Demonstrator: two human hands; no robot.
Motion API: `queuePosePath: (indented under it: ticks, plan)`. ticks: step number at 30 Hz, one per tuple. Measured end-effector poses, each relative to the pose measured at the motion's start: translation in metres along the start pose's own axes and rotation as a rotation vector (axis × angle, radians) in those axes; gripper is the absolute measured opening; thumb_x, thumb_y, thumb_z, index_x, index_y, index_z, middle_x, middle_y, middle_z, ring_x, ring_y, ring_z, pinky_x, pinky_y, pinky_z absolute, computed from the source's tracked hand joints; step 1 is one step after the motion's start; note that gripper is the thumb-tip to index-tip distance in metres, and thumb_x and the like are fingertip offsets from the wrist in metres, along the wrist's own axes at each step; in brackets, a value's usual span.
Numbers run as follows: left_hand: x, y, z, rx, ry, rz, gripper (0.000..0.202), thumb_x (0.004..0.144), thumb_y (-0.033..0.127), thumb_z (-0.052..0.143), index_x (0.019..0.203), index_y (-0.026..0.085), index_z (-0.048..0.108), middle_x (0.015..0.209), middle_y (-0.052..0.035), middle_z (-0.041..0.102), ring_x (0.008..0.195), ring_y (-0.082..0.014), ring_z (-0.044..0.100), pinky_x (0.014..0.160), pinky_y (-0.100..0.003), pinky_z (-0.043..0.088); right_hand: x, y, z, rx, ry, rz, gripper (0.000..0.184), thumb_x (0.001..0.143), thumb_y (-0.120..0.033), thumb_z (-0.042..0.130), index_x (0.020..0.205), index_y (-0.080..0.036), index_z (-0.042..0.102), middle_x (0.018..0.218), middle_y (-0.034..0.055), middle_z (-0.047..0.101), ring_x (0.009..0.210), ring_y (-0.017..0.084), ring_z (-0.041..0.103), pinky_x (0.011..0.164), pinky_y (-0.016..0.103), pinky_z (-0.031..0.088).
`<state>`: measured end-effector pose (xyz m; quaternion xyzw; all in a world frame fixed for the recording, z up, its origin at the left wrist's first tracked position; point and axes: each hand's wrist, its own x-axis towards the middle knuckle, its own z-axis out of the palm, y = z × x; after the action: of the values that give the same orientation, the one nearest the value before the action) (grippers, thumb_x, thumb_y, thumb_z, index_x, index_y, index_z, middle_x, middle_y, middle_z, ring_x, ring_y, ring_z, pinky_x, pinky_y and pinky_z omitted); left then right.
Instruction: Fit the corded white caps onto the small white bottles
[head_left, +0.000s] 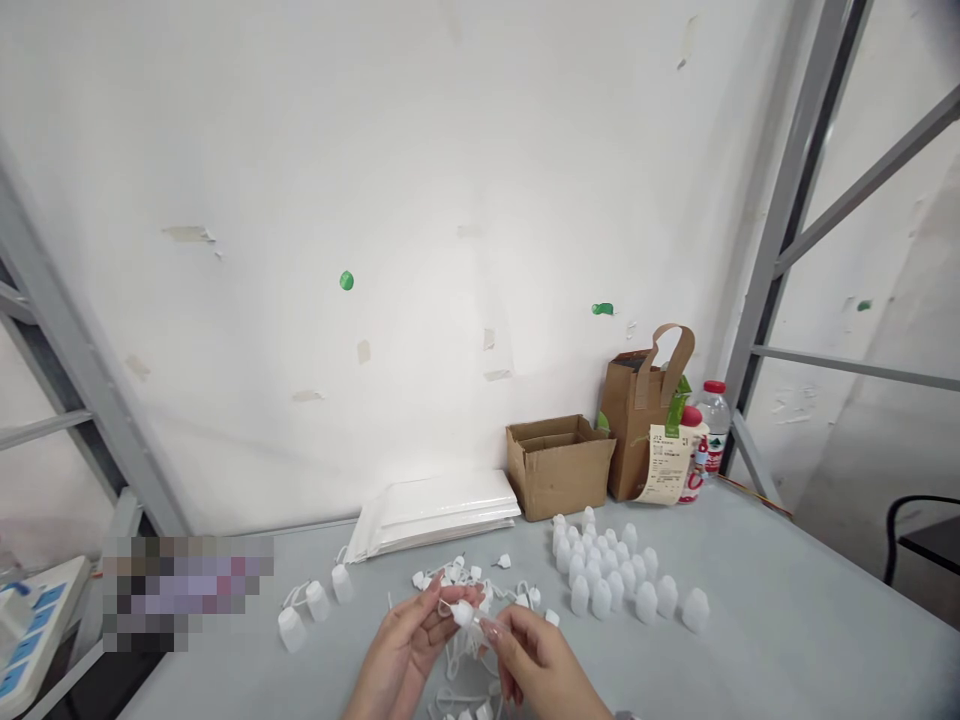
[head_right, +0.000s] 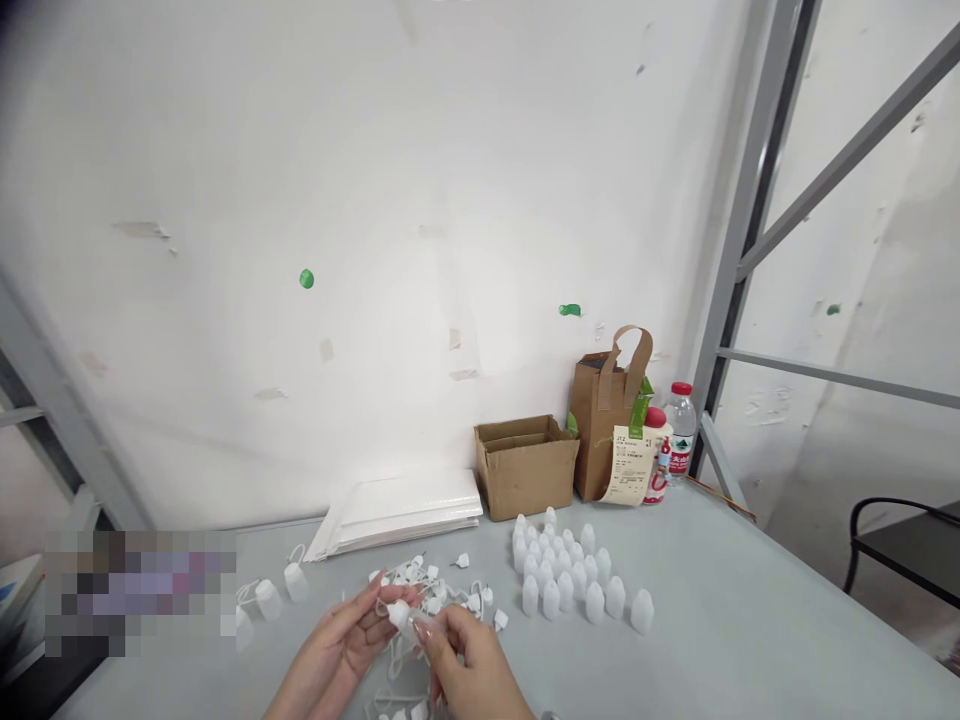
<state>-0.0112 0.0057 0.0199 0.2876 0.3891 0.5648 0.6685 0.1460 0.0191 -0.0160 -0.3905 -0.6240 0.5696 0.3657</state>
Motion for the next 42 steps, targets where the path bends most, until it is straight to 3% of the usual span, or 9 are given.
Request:
queuePosePath:
  ticks: [5, 10, 17, 23, 27, 35, 42]
  plan:
    - [-0.0011, -0.0007, 0.0001, 0.057, 0.023, 0.038, 0.025, 0.060, 0.036, 0.073, 0.072, 0.013, 0.075, 0.079, -0.0104, 0.077, 0.081, -0.0242, 0.069, 0.076, -0.027, 0.049, -0.0015, -0.0022, -0.0004, -0.089, 0.023, -0.022, 0.050, 0.076, -0.069, 0.038, 0.063, -0.021, 0.041, 0.046, -0.0055, 0.043, 0.044, 0.010, 0.040, 0.048, 0.022, 0.033]
    - [-0.0014, -0.0045, 0.0010, 0.164, 0.063, 0.104, 0.031, 0.061, 0.042, 0.071, 0.071, 0.013, 0.076, 0.083, -0.0121, 0.076, 0.089, -0.0280, 0.066, 0.086, -0.033, 0.046, -0.0044, -0.0002, 0.0002, -0.305, 0.135, -0.083, 0.044, 0.082, -0.061, 0.036, 0.061, -0.021, 0.039, 0.050, -0.0032, 0.044, 0.053, 0.014, 0.045, 0.054, 0.025, 0.035]
    - [-0.0006, -0.0082, 0.0036, 0.198, 0.063, 0.107, 0.034, 0.060, 0.044, 0.070, 0.074, 0.013, 0.076, 0.084, -0.0136, 0.076, 0.089, -0.0303, 0.066, 0.090, -0.038, 0.044, -0.0068, 0.0006, -0.0032, -0.479, 0.136, -0.114, 0.037, 0.085, -0.050, 0.037, 0.065, -0.020, 0.046, 0.061, 0.0001, 0.050, 0.063, 0.016, 0.047, 0.060, 0.025, 0.036]
    - [0.0031, -0.0044, 0.0004, 0.040, 0.003, 0.022, 0.045, 0.061, 0.052, 0.067, 0.077, 0.012, 0.075, 0.088, -0.0156, 0.075, 0.095, -0.0327, 0.065, 0.096, -0.042, 0.040, -0.0048, -0.0030, -0.0032, -0.455, 0.136, -0.149, 0.038, 0.085, -0.051, 0.036, 0.065, -0.020, 0.045, 0.058, -0.0008, 0.049, 0.061, 0.016, 0.047, 0.060, 0.025, 0.036]
    - [0.0043, -0.0063, -0.0006, 0.033, 0.012, 0.042, 0.035, 0.057, 0.043, 0.073, 0.074, 0.013, 0.075, 0.086, -0.0140, 0.076, 0.095, -0.0320, 0.065, 0.097, -0.042, 0.038, -0.0048, -0.0025, -0.0027, -0.444, 0.128, -0.152, 0.038, 0.085, -0.051, 0.036, 0.065, -0.020, 0.045, 0.059, -0.0012, 0.048, 0.061, 0.015, 0.046, 0.060, 0.025, 0.036]
    - [0.0027, -0.0057, -0.0016, 0.141, -0.006, 0.047, 0.032, 0.061, 0.040, 0.071, 0.075, 0.011, 0.075, 0.087, -0.0164, 0.075, 0.091, -0.0317, 0.066, 0.095, -0.042, 0.040, -0.0061, -0.0058, -0.0037, -0.446, 0.100, -0.145, 0.039, 0.084, -0.052, 0.038, 0.064, -0.019, 0.044, 0.059, -0.0017, 0.046, 0.062, 0.015, 0.043, 0.059, 0.025, 0.035]
    - [-0.0002, 0.0003, 0.0027, 0.009, -0.013, -0.019, 0.035, 0.065, 0.042, 0.067, 0.079, 0.011, 0.075, 0.090, -0.0149, 0.075, 0.096, -0.0307, 0.065, 0.094, -0.039, 0.042, -0.0055, -0.0063, -0.0018, -0.382, 0.111, -0.124, 0.041, 0.084, -0.056, 0.036, 0.064, -0.021, 0.043, 0.057, -0.0010, 0.048, 0.062, 0.016, 0.046, 0.059, 0.025, 0.036]
